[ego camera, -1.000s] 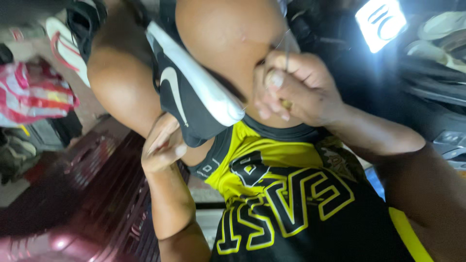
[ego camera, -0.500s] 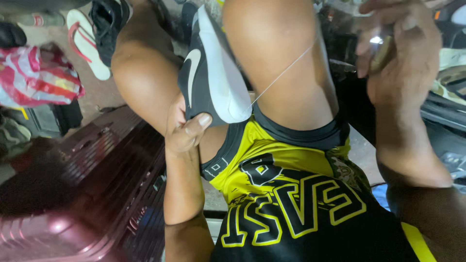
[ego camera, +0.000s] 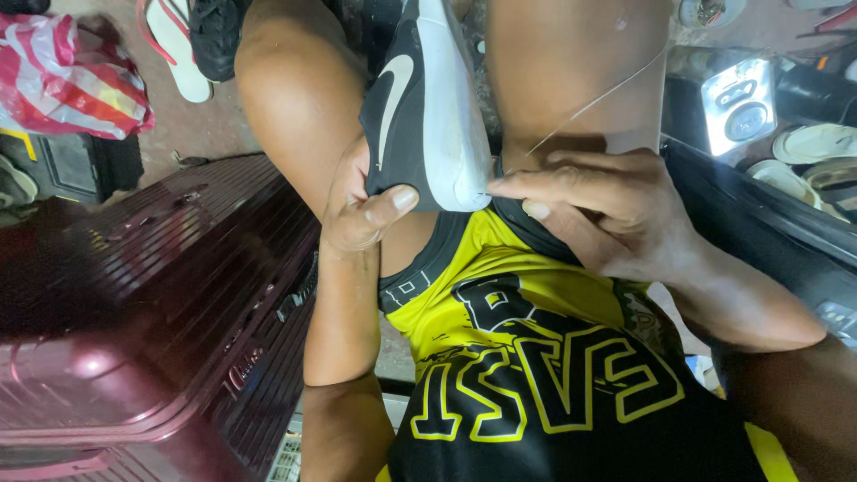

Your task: The person sews a black and white Nike sneaker using a needle and white thread. They repeatedly insert the needle through the shoe's upper and pull the thread to create stitches along the side of the shoe.

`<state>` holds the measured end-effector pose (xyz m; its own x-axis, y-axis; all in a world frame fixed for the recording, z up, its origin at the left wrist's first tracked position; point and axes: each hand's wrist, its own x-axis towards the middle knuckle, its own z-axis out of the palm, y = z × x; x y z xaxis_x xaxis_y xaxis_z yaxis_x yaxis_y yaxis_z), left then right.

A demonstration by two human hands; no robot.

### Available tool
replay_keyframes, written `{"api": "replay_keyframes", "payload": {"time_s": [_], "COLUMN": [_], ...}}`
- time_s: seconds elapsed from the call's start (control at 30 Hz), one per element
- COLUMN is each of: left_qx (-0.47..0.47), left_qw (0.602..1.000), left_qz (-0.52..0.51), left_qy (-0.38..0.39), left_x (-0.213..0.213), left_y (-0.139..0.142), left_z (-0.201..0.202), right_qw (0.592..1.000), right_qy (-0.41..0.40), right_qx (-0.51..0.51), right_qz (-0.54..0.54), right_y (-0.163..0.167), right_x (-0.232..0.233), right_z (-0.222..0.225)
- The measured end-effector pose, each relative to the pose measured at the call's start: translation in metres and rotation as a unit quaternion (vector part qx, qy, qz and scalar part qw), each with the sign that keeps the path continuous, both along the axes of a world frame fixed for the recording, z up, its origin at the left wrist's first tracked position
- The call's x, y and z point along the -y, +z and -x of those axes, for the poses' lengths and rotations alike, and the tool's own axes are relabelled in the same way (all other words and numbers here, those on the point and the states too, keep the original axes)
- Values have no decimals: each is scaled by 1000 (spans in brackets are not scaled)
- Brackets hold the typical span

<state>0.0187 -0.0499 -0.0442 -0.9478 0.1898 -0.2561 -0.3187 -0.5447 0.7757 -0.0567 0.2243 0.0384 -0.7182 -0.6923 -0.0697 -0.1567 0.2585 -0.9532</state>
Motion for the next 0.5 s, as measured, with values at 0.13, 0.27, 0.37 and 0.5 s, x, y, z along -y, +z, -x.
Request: {"api": "replay_keyframes", "payload": {"time_s": [0.13, 0.27, 0.37, 0.5], "left_qx": [-8, -2, -3, -24], "left_qw": [1000, 1000, 999, 996], "left_qz": [19, 23, 30, 77], "left_qy": [-13, -21, -22, -46], "left_x": [3, 0, -4, -12], "left_y": [-2, -1, 3, 10], "left_z": [-4, -5, -2, 4], "right_qw": [999, 999, 998, 991], "right_qy": [9, 7, 10, 4], "right_qx": [2, 8, -21, -81], "right_qz": [-37, -50, -64, -106], "right_y": [4, 4, 4, 10], "right_x": [5, 4, 2, -4], "right_z": [-2, -3, -3, -1]}}
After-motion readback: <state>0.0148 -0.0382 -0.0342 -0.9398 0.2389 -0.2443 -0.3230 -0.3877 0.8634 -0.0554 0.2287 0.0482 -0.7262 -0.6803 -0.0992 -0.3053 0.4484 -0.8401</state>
